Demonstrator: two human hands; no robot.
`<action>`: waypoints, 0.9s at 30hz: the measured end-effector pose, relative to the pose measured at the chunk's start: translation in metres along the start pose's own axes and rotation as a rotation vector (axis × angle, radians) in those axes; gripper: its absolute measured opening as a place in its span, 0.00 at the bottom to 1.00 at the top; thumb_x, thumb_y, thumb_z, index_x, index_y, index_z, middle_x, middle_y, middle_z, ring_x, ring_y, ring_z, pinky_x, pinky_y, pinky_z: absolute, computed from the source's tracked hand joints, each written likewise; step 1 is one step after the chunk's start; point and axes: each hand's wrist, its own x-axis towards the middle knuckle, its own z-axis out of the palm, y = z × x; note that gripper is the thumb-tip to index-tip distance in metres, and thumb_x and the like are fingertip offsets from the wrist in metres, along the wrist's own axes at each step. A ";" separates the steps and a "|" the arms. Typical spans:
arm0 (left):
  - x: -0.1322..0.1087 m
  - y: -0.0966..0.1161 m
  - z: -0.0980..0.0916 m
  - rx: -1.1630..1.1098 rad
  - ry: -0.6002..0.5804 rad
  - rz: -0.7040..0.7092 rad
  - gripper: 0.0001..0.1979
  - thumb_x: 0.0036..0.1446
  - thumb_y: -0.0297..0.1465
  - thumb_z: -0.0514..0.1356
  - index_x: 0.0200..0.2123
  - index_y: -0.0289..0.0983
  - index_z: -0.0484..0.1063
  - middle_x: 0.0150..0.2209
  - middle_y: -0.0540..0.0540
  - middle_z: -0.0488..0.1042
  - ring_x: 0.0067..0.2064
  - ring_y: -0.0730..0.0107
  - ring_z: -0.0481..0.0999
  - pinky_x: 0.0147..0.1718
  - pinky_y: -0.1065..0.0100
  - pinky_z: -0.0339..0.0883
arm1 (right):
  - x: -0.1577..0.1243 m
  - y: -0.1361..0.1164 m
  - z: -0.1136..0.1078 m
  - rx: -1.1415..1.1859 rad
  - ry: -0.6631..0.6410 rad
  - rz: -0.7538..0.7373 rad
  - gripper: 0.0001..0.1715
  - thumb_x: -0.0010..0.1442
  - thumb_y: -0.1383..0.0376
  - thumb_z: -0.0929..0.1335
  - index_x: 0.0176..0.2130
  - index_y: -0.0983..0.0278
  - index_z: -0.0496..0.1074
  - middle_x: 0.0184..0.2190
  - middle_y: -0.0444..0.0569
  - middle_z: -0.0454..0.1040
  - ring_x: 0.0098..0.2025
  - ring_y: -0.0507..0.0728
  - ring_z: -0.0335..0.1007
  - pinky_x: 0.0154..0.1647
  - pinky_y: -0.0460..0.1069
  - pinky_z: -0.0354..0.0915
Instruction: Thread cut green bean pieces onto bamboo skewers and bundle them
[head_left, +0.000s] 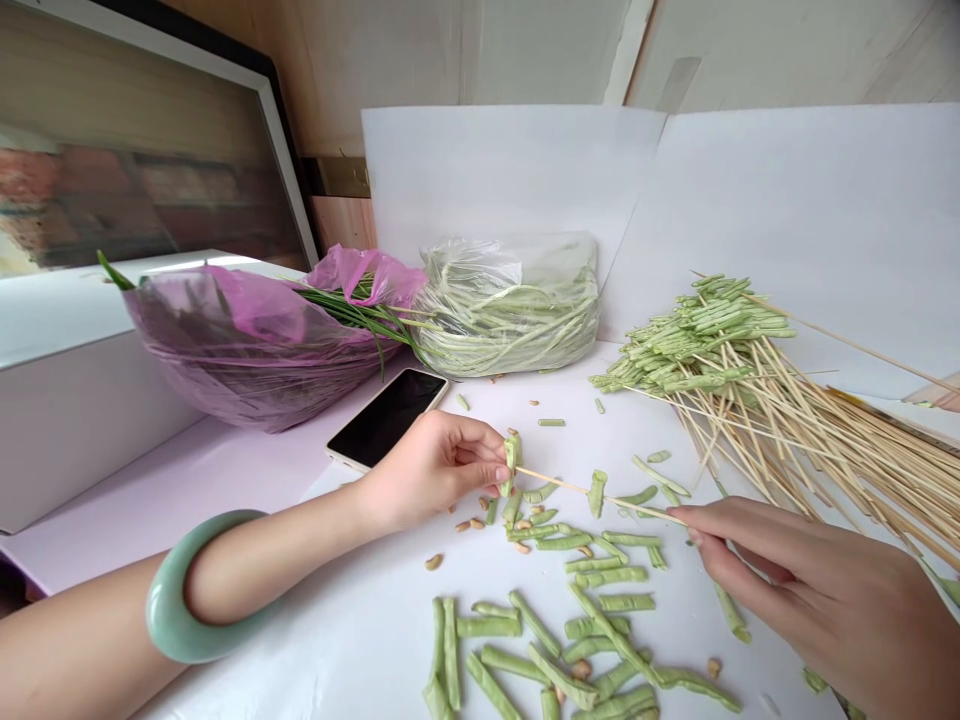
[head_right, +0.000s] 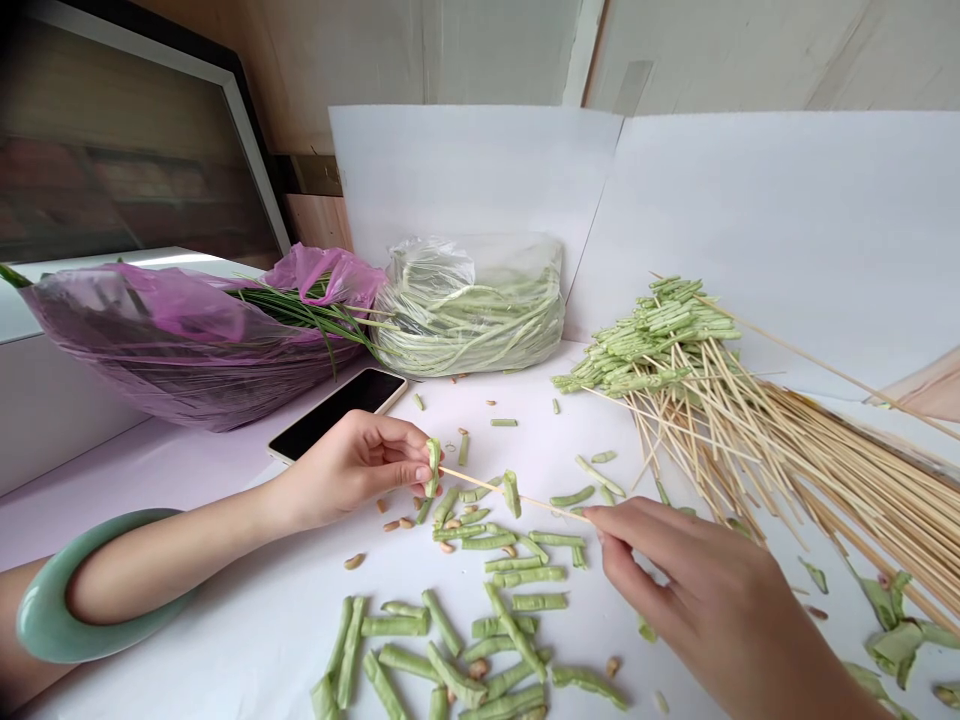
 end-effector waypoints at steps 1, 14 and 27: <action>0.000 0.000 0.000 0.003 -0.006 -0.002 0.06 0.53 0.28 0.63 0.28 0.29 0.73 0.25 0.47 0.74 0.27 0.75 0.72 0.29 0.74 0.67 | 0.000 -0.001 0.000 0.013 -0.007 0.003 0.10 0.64 0.65 0.60 0.33 0.59 0.69 0.24 0.38 0.76 0.20 0.47 0.70 0.20 0.40 0.63; 0.000 0.000 0.002 -0.003 -0.027 0.006 0.07 0.51 0.30 0.65 0.27 0.30 0.75 0.25 0.46 0.74 0.27 0.74 0.72 0.30 0.73 0.67 | -0.007 -0.009 -0.001 -0.004 0.001 0.056 0.10 0.61 0.64 0.63 0.35 0.58 0.74 0.27 0.40 0.77 0.24 0.50 0.74 0.23 0.41 0.67; -0.008 0.004 0.005 0.168 -0.176 0.092 0.06 0.54 0.28 0.63 0.30 0.29 0.76 0.30 0.41 0.78 0.33 0.71 0.76 0.34 0.72 0.68 | -0.026 -0.007 0.000 0.063 -0.146 0.019 0.10 0.61 0.66 0.64 0.42 0.59 0.72 0.34 0.44 0.78 0.31 0.52 0.76 0.33 0.42 0.71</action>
